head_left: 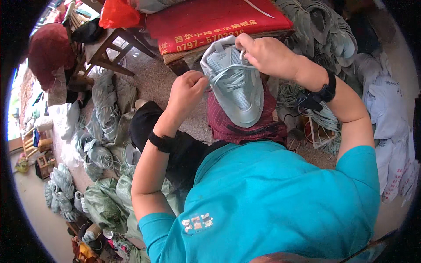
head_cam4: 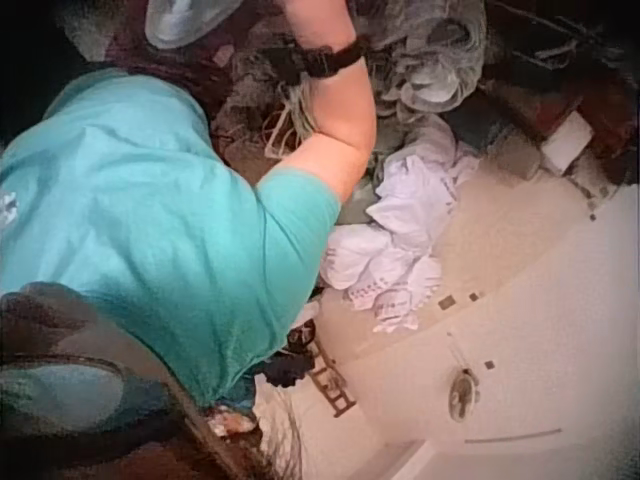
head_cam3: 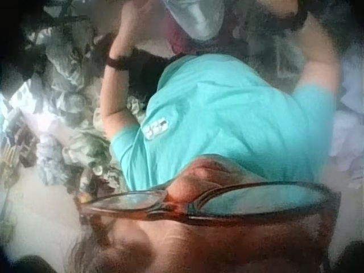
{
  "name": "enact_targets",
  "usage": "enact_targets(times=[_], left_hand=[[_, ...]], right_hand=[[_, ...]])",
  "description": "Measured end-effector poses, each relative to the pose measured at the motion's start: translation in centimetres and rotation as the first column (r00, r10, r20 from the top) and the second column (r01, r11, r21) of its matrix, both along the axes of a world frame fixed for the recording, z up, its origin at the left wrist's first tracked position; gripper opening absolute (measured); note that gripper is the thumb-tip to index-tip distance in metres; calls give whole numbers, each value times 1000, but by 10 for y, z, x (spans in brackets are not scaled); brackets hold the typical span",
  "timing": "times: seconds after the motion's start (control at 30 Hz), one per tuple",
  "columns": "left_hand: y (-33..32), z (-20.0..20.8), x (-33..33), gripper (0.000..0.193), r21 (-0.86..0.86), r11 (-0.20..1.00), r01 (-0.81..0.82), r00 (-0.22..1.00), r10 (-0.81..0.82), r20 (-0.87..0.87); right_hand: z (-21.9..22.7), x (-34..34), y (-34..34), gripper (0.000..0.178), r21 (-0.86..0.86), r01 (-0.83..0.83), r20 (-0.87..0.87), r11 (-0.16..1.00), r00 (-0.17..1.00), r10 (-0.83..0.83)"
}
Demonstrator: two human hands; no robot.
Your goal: The person is lacing a white sneaker by hand. They thread the laces through the eyelets, pull them tight, and adjust the fit repeatedly. The task is performed on a single shoe held in the hands.
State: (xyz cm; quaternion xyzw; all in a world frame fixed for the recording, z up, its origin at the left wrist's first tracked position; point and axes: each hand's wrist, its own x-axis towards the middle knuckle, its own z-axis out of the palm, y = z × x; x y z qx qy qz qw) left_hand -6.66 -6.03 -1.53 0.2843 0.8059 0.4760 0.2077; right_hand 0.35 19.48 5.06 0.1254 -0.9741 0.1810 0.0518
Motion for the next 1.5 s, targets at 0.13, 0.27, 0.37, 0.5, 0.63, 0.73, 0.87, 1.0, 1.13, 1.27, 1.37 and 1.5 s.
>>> enact_targets(times=[0.13,0.27,0.37,0.5,0.63,0.73,0.87,1.0,1.13,1.27,1.37,1.5], left_hand=[[1,13,-6,20,-123,988,92,977,-113,-181],[12,38,-2,30,-290,957,-4,979,-55,-194],[12,28,-1,29,-291,956,-36,908,-91,-409],[13,26,-7,25,-230,973,5,869,-118,-480],[10,46,-20,20,-163,985,62,833,-141,-534],[8,43,-40,33,-118,955,272,790,-291,-540],[13,34,-55,31,-241,859,452,751,-512,-417],[10,43,-62,26,-185,839,512,798,-544,-259],[11,38,-66,22,-175,841,511,836,-534,-126],[16,40,-71,16,-239,806,541,756,-591,-280],[16,37,-76,14,-153,803,576,772,-596,-221],[28,36,-61,22,-207,902,380,908,-406,-104]], right_hand=[[15,-10,12,25,-86,-32,224,996,973,51],[26,-21,34,27,-296,-101,414,950,882,223],[27,-26,37,23,-363,-32,494,931,841,221],[24,-29,33,17,-291,-64,452,955,871,195],[27,-40,32,14,-226,-96,501,969,842,200],[35,-50,28,19,-212,-65,633,975,751,188],[27,-64,35,28,-203,2,726,979,672,149],[24,-62,36,31,-263,-78,636,962,736,233],[26,-66,26,31,-141,-38,690,989,713,125],[31,-71,13,29,-2,-129,686,992,722,96],[36,-74,2,28,81,-173,695,982,716,69],[33,-76,-3,25,118,-92,679,989,734,-13]])
